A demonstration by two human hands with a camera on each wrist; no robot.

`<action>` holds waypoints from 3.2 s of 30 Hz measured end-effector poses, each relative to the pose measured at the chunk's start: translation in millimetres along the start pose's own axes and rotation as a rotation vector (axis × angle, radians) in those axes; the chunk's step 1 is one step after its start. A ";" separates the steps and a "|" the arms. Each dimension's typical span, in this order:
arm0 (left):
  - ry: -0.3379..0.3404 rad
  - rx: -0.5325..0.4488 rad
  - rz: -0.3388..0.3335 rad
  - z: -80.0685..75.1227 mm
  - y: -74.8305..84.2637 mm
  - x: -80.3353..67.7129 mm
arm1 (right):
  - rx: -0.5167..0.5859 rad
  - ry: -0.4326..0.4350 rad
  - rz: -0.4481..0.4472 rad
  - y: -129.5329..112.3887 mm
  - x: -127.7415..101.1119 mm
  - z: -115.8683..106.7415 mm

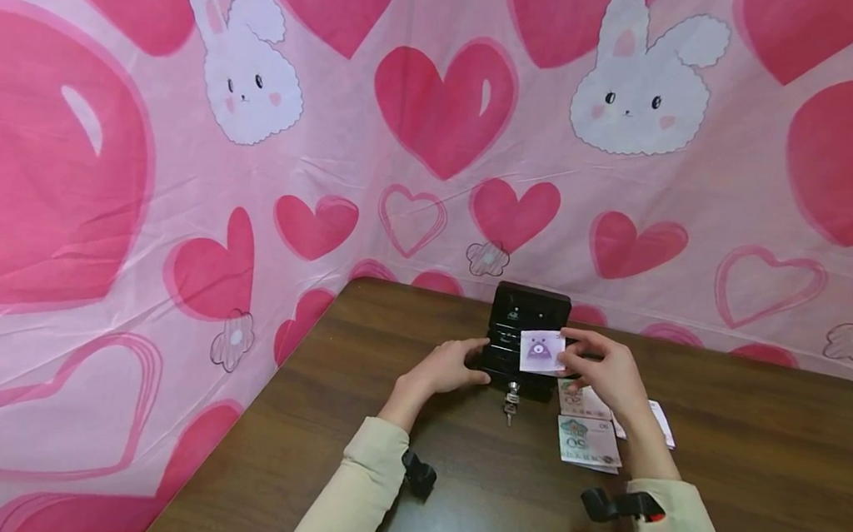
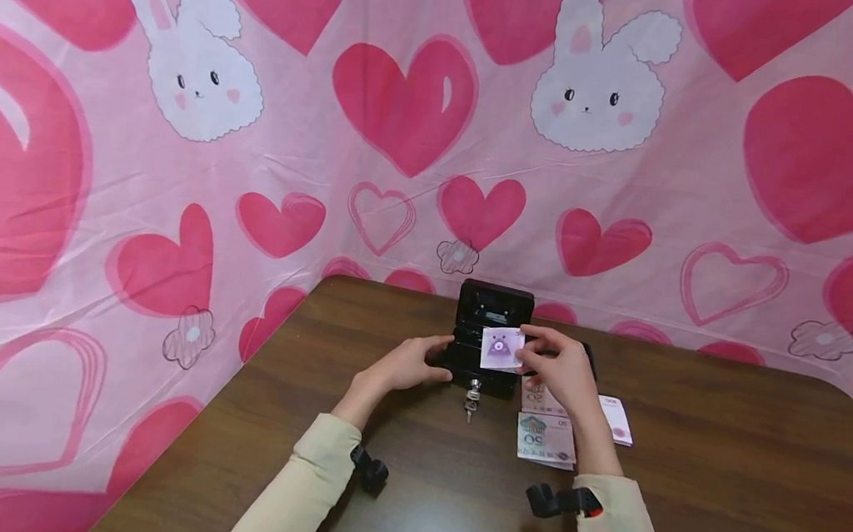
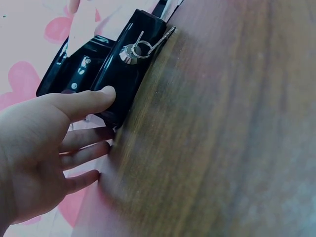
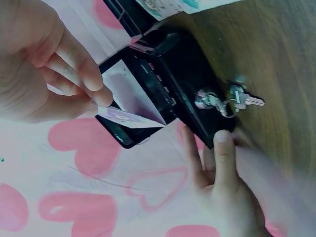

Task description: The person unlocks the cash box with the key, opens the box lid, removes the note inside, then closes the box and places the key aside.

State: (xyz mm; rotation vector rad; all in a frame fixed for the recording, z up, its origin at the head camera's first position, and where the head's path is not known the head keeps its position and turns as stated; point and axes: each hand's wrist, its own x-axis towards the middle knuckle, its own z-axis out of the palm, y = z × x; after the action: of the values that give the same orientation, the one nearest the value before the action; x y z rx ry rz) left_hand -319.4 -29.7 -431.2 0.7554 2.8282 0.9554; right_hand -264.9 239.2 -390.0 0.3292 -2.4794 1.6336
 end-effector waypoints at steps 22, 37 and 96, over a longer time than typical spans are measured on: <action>-0.010 -0.014 0.005 3.4 -4.0 7.7 | -0.004 -0.068 0.026 13.0 2.1 -29.4; -0.008 -0.057 -0.029 4.3 -3.4 8.3 | -0.081 -0.056 0.055 16.0 1.2 -51.2; -0.017 -0.076 -0.018 3.8 -1.6 5.7 | -0.184 -0.330 0.278 46.0 -44.4 -133.3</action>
State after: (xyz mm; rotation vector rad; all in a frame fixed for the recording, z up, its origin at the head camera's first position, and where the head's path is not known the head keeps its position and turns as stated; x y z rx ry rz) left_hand -324.3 -26.0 -434.6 0.7252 2.7621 1.0416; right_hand -233.3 383.6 -389.2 0.2558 -3.0173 1.5309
